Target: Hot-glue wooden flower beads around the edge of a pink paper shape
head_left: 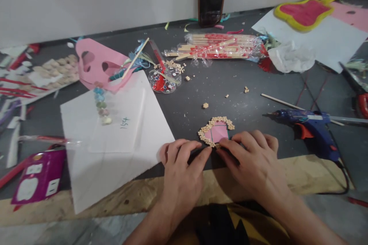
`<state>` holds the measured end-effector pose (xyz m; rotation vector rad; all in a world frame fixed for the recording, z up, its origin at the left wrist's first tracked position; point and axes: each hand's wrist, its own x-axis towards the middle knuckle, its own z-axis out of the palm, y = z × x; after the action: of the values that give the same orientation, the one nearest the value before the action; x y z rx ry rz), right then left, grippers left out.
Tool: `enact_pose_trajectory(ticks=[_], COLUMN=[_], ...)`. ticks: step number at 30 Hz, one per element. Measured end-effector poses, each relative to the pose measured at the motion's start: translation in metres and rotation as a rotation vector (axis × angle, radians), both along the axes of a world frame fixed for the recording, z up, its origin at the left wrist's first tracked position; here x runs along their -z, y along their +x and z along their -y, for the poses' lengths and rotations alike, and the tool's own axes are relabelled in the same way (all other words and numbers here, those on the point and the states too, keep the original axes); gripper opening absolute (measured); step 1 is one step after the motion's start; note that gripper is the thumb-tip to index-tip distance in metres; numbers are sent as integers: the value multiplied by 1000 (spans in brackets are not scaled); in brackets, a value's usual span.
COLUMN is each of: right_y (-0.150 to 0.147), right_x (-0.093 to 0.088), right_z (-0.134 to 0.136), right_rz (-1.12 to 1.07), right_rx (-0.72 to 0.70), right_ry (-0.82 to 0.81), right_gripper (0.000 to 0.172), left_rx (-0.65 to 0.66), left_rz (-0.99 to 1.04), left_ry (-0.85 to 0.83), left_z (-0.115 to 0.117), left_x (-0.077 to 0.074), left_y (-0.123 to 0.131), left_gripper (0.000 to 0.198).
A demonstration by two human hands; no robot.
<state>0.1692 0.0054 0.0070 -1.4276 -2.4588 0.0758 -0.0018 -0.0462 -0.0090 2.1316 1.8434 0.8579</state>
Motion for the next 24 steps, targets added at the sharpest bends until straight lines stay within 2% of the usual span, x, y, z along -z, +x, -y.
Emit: enact_pose_trajectory(ticks=[11,24], right_y=[0,0], right_x=[1,3], right_z=[-2,-3], right_rz=[-39,-77], right_rx=[-7,-24], right_ry=[-26,-63], right_gripper=[14,15], left_rx=[12,45], left_rz=[27,-53], left_ry=[10,-6], left_z=[1,1], left_x=[0,3], left_y=[-1,-1], left_gripper=[33,44])
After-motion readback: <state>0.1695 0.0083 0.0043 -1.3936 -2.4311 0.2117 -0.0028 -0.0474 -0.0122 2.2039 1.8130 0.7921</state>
